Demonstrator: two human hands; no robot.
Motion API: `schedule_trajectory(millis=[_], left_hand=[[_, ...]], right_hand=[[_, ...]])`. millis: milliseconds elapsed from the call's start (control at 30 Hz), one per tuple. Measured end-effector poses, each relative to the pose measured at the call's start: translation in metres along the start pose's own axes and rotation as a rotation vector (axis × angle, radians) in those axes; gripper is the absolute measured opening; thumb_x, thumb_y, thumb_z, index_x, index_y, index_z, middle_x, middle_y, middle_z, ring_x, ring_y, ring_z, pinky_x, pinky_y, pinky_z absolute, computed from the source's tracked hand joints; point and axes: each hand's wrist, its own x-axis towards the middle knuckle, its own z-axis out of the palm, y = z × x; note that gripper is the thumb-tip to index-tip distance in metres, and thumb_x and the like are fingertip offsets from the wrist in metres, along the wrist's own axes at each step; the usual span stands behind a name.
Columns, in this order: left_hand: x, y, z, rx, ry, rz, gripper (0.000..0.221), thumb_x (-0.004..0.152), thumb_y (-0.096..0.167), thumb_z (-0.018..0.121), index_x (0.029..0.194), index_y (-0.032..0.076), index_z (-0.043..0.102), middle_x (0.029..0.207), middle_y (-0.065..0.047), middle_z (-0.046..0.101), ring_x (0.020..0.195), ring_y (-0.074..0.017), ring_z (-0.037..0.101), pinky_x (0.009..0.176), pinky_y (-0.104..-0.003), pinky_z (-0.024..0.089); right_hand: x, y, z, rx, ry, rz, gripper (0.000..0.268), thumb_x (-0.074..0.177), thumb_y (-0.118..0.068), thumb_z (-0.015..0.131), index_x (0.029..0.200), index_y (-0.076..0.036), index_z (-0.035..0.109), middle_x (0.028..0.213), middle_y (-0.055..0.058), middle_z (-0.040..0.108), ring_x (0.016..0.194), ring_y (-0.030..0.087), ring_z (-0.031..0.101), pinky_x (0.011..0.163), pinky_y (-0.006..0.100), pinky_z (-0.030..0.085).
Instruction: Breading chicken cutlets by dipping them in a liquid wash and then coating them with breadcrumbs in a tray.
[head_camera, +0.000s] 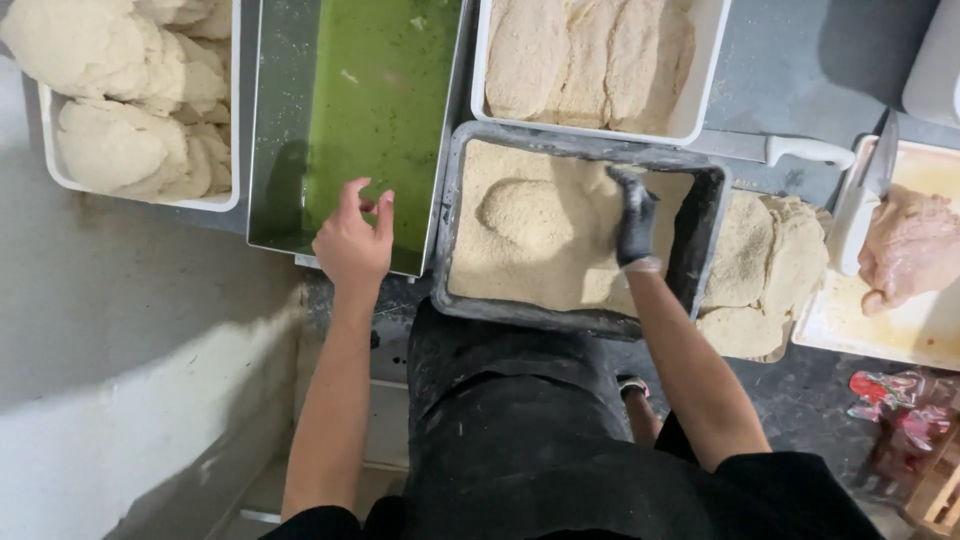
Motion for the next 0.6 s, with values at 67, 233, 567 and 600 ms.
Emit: schedule_trajectory(millis=[67, 233, 567, 600], left_hand=[[0.004, -0.001, 0.004, -0.027, -0.007, 0.009, 0.034, 0.110, 0.043, 0.065, 0.121, 0.011, 0.069, 0.080, -0.006, 0.076, 0.051, -0.0173, 0.063, 0.052, -0.025, 0.045], [0.000, -0.001, 0.003, -0.003, 0.010, 0.030, 0.035, 0.109, 0.049, 0.063, 0.120, 0.016, 0.067, 0.078, -0.001, 0.076, 0.053, -0.0177, 0.067, 0.051, -0.027, 0.048], [0.003, 0.006, -0.004, -0.024, -0.019, 0.003, 0.042, 0.111, 0.051, 0.060, 0.121, 0.011, 0.070, 0.078, -0.006, 0.076, 0.050, -0.0169, 0.064, 0.051, -0.026, 0.046], [0.004, 0.005, -0.002, -0.018, -0.032, -0.015, 0.044, 0.111, 0.053, 0.058, 0.122, 0.012, 0.069, 0.079, -0.005, 0.076, 0.050, -0.0166, 0.063, 0.050, -0.025, 0.045]], right_hand=[[0.011, -0.020, -0.007, 0.391, -0.078, 0.235, 0.056, 0.109, -0.057, 0.047, 0.125, -0.010, 0.074, 0.131, 0.021, 0.070, 0.129, 0.038, 0.063, 0.112, 0.050, 0.049], [0.029, -0.038, 0.011, -0.696, -0.602, -0.273, 0.048, 0.101, -0.048, 0.067, 0.147, -0.037, 0.060, 0.142, 0.008, 0.066, 0.133, 0.034, 0.060, 0.108, 0.054, 0.049], [0.008, -0.083, 0.125, -0.659, -0.787, -0.198, 0.022, 0.091, -0.043, 0.067, 0.094, -0.029, 0.083, 0.098, -0.001, 0.080, 0.103, 0.032, 0.075, 0.096, 0.047, 0.058], [0.001, -0.078, 0.114, -0.693, -0.759, -0.382, 0.028, 0.098, -0.041, 0.062, 0.117, -0.023, 0.074, 0.120, 0.006, 0.071, 0.119, 0.035, 0.066, 0.104, 0.049, 0.053]])
